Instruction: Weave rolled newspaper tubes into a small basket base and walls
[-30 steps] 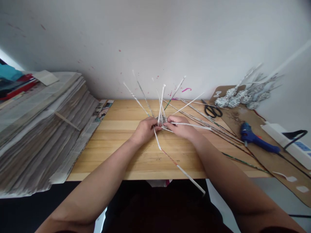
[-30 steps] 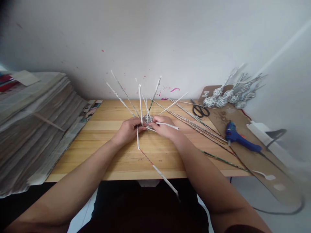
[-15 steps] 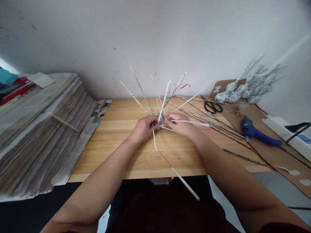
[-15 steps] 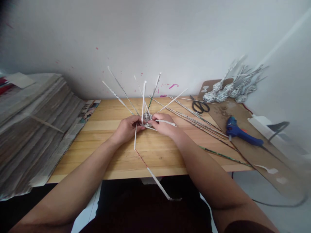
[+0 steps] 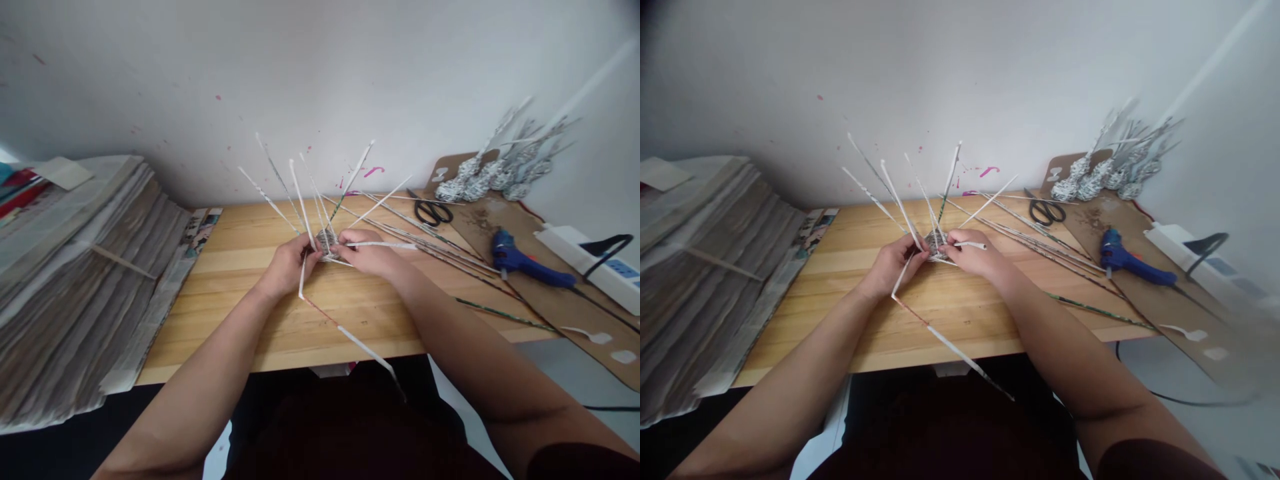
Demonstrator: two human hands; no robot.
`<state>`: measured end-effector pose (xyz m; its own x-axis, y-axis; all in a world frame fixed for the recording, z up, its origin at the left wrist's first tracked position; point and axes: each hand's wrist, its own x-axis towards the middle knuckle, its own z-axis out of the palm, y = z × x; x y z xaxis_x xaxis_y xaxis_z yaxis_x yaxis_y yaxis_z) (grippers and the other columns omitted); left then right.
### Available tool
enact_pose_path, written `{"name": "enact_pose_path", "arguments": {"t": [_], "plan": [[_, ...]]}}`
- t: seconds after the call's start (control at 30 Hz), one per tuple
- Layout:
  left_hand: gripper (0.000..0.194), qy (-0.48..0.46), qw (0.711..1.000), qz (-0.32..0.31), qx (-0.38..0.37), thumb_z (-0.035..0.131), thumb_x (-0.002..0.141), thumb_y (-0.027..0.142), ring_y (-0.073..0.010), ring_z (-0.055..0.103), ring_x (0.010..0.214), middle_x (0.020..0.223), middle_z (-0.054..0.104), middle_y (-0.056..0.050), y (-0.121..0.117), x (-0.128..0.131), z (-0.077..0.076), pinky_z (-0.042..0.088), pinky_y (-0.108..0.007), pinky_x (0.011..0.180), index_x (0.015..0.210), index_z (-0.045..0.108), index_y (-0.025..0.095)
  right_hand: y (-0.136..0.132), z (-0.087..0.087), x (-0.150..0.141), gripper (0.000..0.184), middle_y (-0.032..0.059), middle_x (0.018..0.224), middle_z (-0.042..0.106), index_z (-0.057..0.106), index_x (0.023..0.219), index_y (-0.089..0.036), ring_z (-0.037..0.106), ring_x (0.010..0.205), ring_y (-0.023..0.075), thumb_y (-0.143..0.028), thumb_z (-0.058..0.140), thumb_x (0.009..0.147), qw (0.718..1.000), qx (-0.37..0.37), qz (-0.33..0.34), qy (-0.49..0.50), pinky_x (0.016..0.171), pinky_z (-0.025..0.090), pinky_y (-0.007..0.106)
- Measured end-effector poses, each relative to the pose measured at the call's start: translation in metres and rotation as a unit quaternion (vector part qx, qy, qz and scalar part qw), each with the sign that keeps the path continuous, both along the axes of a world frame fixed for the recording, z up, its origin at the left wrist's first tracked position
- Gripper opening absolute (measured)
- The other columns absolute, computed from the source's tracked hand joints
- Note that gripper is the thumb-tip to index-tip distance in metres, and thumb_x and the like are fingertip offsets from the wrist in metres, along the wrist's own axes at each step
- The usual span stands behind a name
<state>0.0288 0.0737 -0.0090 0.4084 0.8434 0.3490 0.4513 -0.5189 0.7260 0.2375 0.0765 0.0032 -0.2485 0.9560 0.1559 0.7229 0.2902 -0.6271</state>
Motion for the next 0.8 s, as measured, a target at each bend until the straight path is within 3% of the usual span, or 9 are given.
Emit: {"name": "enact_pose_path", "arguments": {"t": [0.2, 0.3, 0.4, 0.47, 0.53, 0.6, 0.7, 0.73, 0.8], "plan": [[0.021, -0.010, 1.000, -0.007, 0.013, 0.076, 0.078, 0.032, -0.0113, 0.053, 0.064, 0.070, 0.062, 0.001, 0.004, 0.003, -0.007, 0.040, -0.022, 0.060, 0.073, 0.062, 0.018, -0.001, 0.001, -0.001, 0.023, -0.0013, 0.065, 0.059, 0.061, 0.072, -0.020, 0.050, 0.063, 0.0134, -0.038, 0.064, 0.087, 1.000, -0.009, -0.005, 0.016, 0.059, 0.031, 0.027], [0.021, -0.017, 1.000, 0.002, 0.013, 0.075, 0.080, 0.034, -0.0121, 0.054, 0.066, 0.071, 0.063, 0.000, 0.005, 0.005, -0.007, 0.041, -0.023, 0.061, 0.073, 0.064, 0.017, -0.003, 0.003, 0.003, 0.020, 0.0010, 0.073, 0.067, 0.065, 0.090, -0.020, 0.056, 0.065, 0.0148, -0.040, 0.064, 0.087, 0.999, -0.018, -0.008, 0.036, 0.061, 0.036, 0.027], [0.023, -0.022, 0.999, 0.025, -0.016, 0.074, 0.081, 0.039, -0.0122, 0.054, 0.065, 0.071, 0.063, 0.000, 0.003, 0.006, -0.006, 0.041, -0.023, 0.060, 0.076, 0.065, 0.018, -0.006, 0.013, 0.010, 0.039, 0.0016, 0.076, 0.069, 0.063, 0.106, -0.020, 0.059, 0.066, 0.0162, -0.048, 0.072, 0.079, 0.996, 0.029, -0.072, 0.033, 0.063, 0.038, 0.028], [0.023, -0.030, 0.998, 0.039, -0.031, 0.073, 0.080, 0.040, -0.0118, 0.053, 0.063, 0.070, 0.063, 0.001, 0.002, 0.007, -0.006, 0.041, -0.023, 0.060, 0.077, 0.066, 0.018, -0.011, 0.022, 0.014, 0.042, 0.0010, 0.070, 0.067, 0.064, 0.093, -0.019, 0.058, 0.064, 0.0161, -0.057, 0.073, 0.075, 0.988, 0.080, -0.130, 0.016, 0.060, 0.037, 0.028], [0.021, -0.043, 0.997, 0.054, -0.043, 0.074, 0.079, 0.036, -0.0115, 0.053, 0.063, 0.070, 0.064, 0.001, 0.002, 0.007, -0.006, 0.041, -0.023, 0.061, 0.077, 0.066, 0.018, -0.017, 0.032, 0.017, 0.048, 0.0013, 0.062, 0.064, 0.063, 0.071, -0.019, 0.056, 0.059, 0.0151, -0.066, 0.066, 0.078, 0.986, 0.089, -0.143, 0.003, 0.057, 0.035, 0.027], [0.016, -0.061, 0.994, 0.070, -0.056, 0.075, 0.078, 0.032, -0.0116, 0.054, 0.062, 0.070, 0.064, 0.002, 0.004, 0.007, -0.007, 0.042, -0.023, 0.061, 0.078, 0.066, 0.018, -0.025, 0.039, 0.015, 0.058, 0.0023, 0.054, 0.061, 0.061, 0.059, -0.018, 0.054, 0.053, 0.0139, -0.070, 0.054, 0.084, 0.996, 0.007, -0.087, 0.007, 0.052, 0.034, 0.027], [0.011, -0.095, 0.990, 0.084, -0.056, 0.075, 0.078, 0.026, -0.0134, 0.059, 0.068, 0.074, 0.068, 0.000, 0.007, 0.007, -0.008, 0.045, -0.025, 0.066, 0.081, 0.068, 0.018, -0.035, 0.042, 0.009, 0.056, 0.0025, 0.054, 0.064, 0.068, 0.070, -0.018, 0.057, 0.047, 0.0136, -0.065, 0.048, 0.091, 0.980, -0.195, 0.049, 0.008, 0.048, 0.037, 0.026], [0.008, -0.103, 0.990, 0.086, -0.047, 0.074, 0.078, 0.025, -0.0144, 0.061, 0.072, 0.077, 0.070, -0.001, 0.008, 0.007, -0.008, 0.046, -0.025, 0.069, 0.081, 0.069, 0.019, -0.037, 0.041, 0.007, 0.052, 0.0026, 0.057, 0.066, 0.070, 0.075, -0.018, 0.058, 0.047, 0.0136, -0.062, 0.048, 0.092, 0.970, -0.229, 0.077, -0.001, 0.048, 0.038, 0.026], [0.004, -0.108, 0.990, 0.090, -0.026, 0.073, 0.079, 0.023, -0.0159, 0.064, 0.078, 0.081, 0.071, -0.002, 0.010, 0.006, -0.008, 0.047, -0.026, 0.072, 0.080, 0.071, 0.019, -0.038, 0.036, 0.004, 0.042, 0.0027, 0.063, 0.069, 0.071, 0.085, -0.018, 0.059, 0.048, 0.0132, -0.051, 0.047, 0.096, 0.971, -0.218, 0.097, -0.026, 0.050, 0.038, 0.026]]}}
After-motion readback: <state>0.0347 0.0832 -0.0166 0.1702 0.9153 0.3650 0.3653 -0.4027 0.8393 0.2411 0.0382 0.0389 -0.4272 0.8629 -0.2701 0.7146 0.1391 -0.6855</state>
